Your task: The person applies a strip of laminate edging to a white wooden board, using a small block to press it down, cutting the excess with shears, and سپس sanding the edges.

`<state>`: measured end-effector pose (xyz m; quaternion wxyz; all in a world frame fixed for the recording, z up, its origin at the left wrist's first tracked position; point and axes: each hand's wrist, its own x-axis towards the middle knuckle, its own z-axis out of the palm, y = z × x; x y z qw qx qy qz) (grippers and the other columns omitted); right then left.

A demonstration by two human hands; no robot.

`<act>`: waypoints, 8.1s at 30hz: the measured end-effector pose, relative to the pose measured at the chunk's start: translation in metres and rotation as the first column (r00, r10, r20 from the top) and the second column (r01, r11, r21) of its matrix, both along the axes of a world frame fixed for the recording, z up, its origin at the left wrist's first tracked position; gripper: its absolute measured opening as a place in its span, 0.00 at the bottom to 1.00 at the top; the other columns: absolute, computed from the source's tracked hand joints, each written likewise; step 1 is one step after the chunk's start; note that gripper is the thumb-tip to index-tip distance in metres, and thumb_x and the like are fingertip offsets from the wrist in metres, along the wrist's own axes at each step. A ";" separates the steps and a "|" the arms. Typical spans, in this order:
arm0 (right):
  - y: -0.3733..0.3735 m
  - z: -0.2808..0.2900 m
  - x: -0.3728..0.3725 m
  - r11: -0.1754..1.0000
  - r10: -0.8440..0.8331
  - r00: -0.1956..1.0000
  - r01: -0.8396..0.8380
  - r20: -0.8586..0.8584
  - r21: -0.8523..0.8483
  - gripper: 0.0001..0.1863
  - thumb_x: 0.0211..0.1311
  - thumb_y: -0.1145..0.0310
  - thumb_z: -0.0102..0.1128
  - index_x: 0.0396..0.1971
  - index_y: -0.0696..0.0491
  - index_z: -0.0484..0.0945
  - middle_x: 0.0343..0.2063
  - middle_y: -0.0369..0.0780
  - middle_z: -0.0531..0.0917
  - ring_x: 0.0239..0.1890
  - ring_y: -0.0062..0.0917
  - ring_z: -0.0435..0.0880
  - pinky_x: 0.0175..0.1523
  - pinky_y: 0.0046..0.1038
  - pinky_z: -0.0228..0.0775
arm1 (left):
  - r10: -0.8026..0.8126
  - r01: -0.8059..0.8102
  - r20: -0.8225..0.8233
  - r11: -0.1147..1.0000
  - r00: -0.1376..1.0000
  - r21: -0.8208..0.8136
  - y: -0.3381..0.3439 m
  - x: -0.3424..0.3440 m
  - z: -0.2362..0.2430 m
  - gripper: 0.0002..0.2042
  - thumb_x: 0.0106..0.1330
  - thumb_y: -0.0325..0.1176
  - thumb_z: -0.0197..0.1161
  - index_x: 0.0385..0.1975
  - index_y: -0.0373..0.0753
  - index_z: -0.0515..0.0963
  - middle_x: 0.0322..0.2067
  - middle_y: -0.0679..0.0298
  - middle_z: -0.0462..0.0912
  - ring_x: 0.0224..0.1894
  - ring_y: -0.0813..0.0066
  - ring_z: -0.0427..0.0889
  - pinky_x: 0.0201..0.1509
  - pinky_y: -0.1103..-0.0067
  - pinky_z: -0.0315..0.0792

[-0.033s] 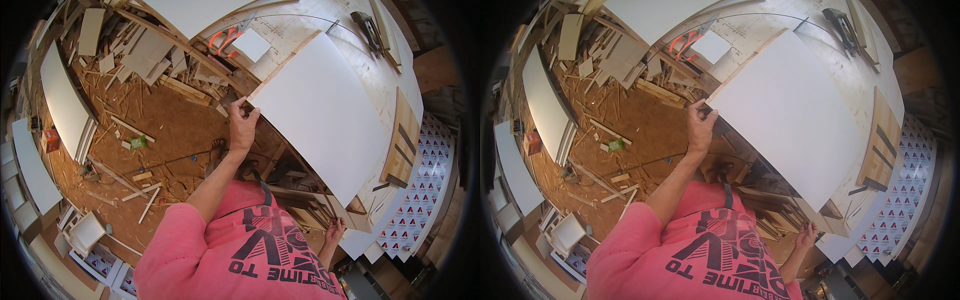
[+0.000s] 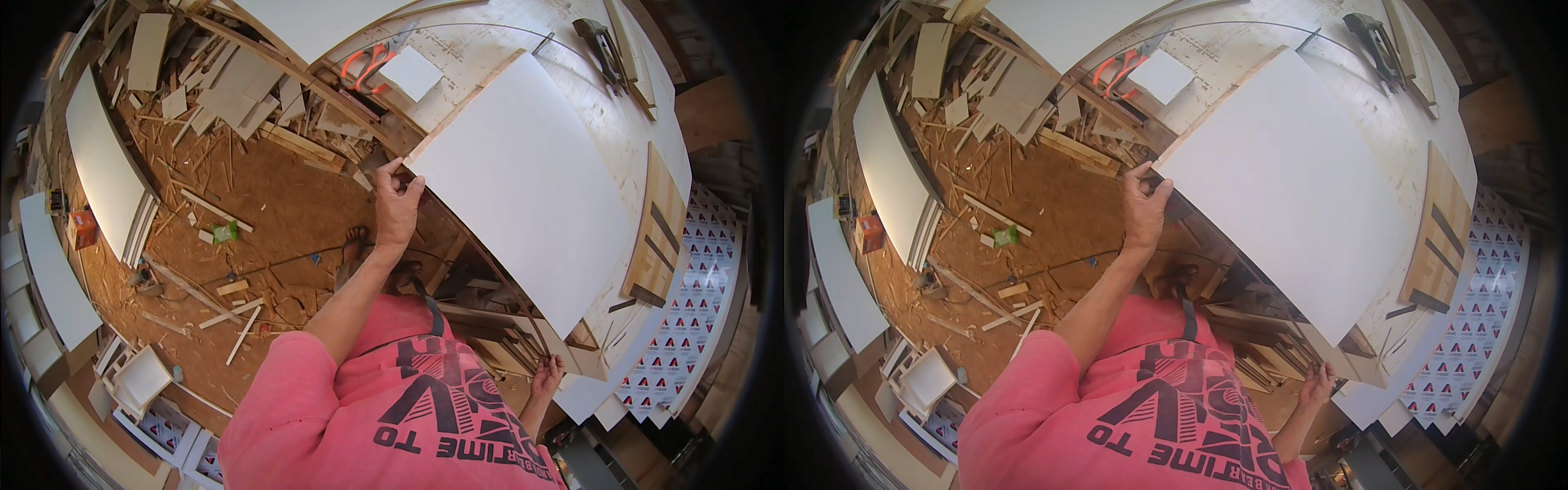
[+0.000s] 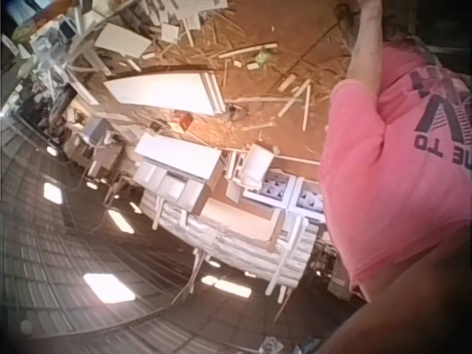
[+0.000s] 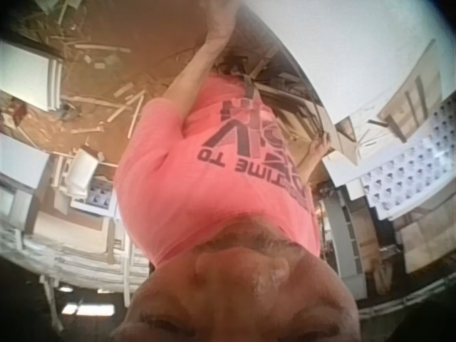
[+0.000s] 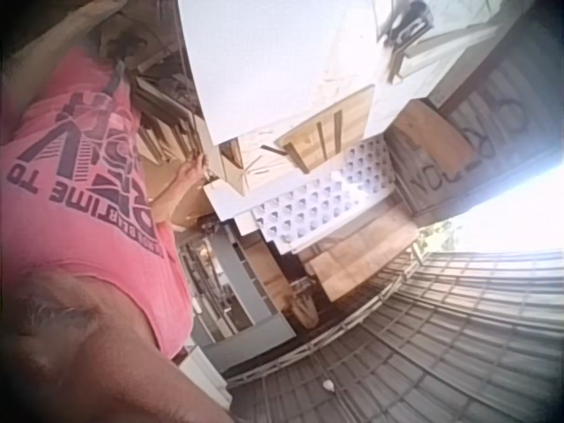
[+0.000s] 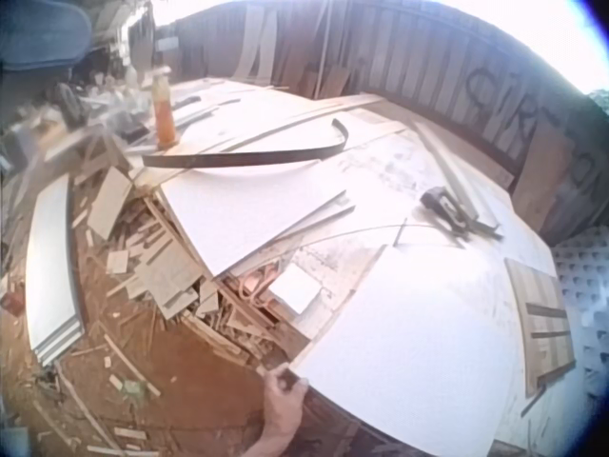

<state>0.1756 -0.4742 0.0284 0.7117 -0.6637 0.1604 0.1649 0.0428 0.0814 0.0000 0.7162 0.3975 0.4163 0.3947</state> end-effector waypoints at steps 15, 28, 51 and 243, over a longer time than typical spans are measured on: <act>0.005 0.004 0.002 0.998 -0.034 0.999 0.033 -0.023 -0.052 0.14 0.58 0.78 0.58 0.44 0.55 0.69 0.41 0.39 0.76 0.43 0.28 0.77 0.53 0.35 0.72 | 0.061 -0.037 -0.213 0.993 0.975 0.112 -0.003 0.007 0.004 0.19 0.63 0.28 0.58 0.52 0.34 0.63 0.35 0.62 0.73 0.36 0.78 0.72 0.41 0.80 0.69; 0.007 0.010 0.007 0.994 -0.025 1.000 0.023 -0.017 -0.108 0.14 0.59 0.77 0.58 0.44 0.54 0.69 0.40 0.39 0.77 0.42 0.28 0.77 0.53 0.34 0.72 | 0.023 0.018 -0.237 0.985 0.971 0.172 -0.005 -0.003 -0.002 0.22 0.64 0.35 0.60 0.55 0.35 0.64 0.34 0.65 0.70 0.34 0.80 0.68 0.40 0.81 0.68; 0.004 0.023 -0.001 0.985 -0.012 0.999 0.005 -0.038 -0.173 0.13 0.59 0.76 0.58 0.43 0.53 0.69 0.39 0.39 0.77 0.41 0.27 0.77 0.51 0.33 0.73 | -0.003 0.014 0.092 0.993 0.996 -0.120 0.005 -0.005 -0.010 0.18 0.65 0.26 0.57 0.51 0.36 0.61 0.34 0.62 0.79 0.33 0.83 0.75 0.36 0.84 0.71; 0.185 0.101 -0.044 0.951 -0.295 0.824 0.300 0.483 0.070 0.35 0.61 0.48 0.57 0.59 0.57 0.61 0.51 0.43 0.71 0.53 0.26 0.72 0.57 0.30 0.65 | -0.979 0.943 -0.158 -0.173 -0.132 0.284 -0.134 0.171 0.158 0.34 0.65 0.52 0.53 0.62 0.33 0.56 0.55 0.52 0.67 0.57 0.65 0.68 0.59 0.70 0.63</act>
